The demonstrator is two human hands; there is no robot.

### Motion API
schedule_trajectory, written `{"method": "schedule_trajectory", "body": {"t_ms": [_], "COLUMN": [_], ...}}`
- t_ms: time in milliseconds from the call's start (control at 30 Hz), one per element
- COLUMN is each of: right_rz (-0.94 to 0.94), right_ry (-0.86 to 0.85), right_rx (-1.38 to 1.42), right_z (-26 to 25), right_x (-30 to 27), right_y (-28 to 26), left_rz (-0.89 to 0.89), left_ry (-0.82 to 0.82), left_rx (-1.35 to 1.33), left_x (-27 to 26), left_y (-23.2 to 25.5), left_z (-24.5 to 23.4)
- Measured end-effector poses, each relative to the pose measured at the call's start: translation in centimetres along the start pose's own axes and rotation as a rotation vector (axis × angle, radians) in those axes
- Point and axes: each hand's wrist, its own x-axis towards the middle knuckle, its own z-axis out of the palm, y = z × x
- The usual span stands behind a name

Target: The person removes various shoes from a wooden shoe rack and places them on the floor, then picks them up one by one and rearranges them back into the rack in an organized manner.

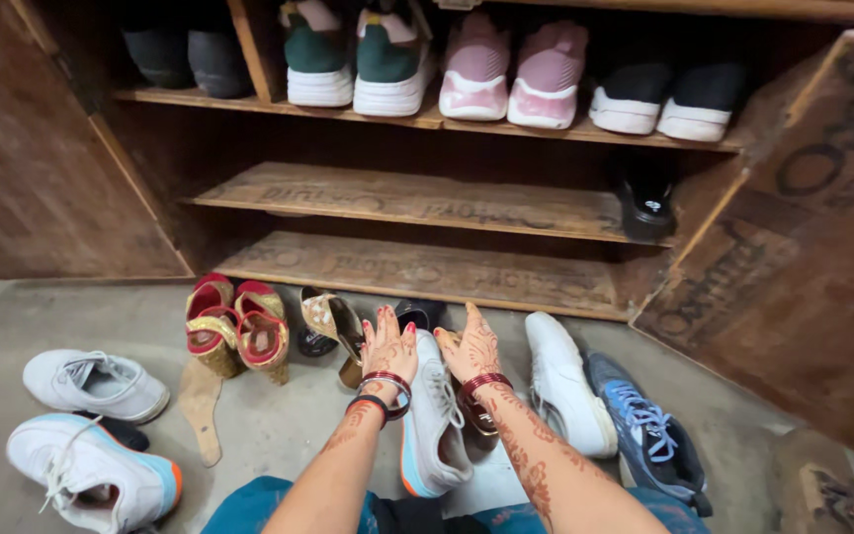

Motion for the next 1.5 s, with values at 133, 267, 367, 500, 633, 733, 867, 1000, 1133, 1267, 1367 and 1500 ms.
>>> {"method": "schedule_trajectory", "body": {"t_ms": [133,267,367,500,633,733,867,1000,1133,1267,1367,1500], "right_rz": [-0.048,-0.022,-0.051,0.033,0.016,0.028,0.124,0.224,0.248,0.249,0.211,0.144], "right_ry": [-0.008,-0.042,-0.018,-0.085,-0.145,-0.222,-0.299,-0.45,-0.564,-0.519,-0.499,-0.512], "right_rx": [0.001,0.019,-0.011,-0.049,-0.241,-0.38,-0.349,-0.351,-0.376,-0.364,-0.332,-0.381], "right_z": [3.2,5.4,7.4,10.6,13.5,14.1,12.1,10.0,8.2,8.1,8.8,10.2], "right_x": [0.7,1.4,2.7,4.5,5.9,6.4,6.8,7.2,6.6,6.1,6.3,5.8], "right_y": [1.8,3.7,5.0,7.1,9.7,10.8,10.0,6.4,3.6,3.5,4.4,5.3], "left_rz": [-0.059,-0.046,-0.021,-0.119,-0.144,-0.16,-0.249,-0.247,-0.257,-0.303,-0.299,-0.214], "left_ry": [-0.015,0.138,0.146,0.035,-0.009,-0.061,-0.136,-0.158,-0.233,-0.262,-0.231,-0.109], "left_rx": [-0.076,-0.16,-0.158,-0.169,-0.133,-0.054,-0.073,-0.05,0.021,0.049,0.066,0.129], "left_x": [2.1,3.3,4.2,5.2,6.2,7.0,8.3,8.6,7.6,7.0,7.0,6.4], "left_y": [-3.4,-4.8,-4.6,-3.8,-4.5,-5.7,-6.4,-6.3,-6.2,-5.7,-5.9,-6.9], "left_z": [1.5,2.1,1.7,0.7,1.0,2.3,3.7,3.2,1.3,1.0,1.5,2.9]}}
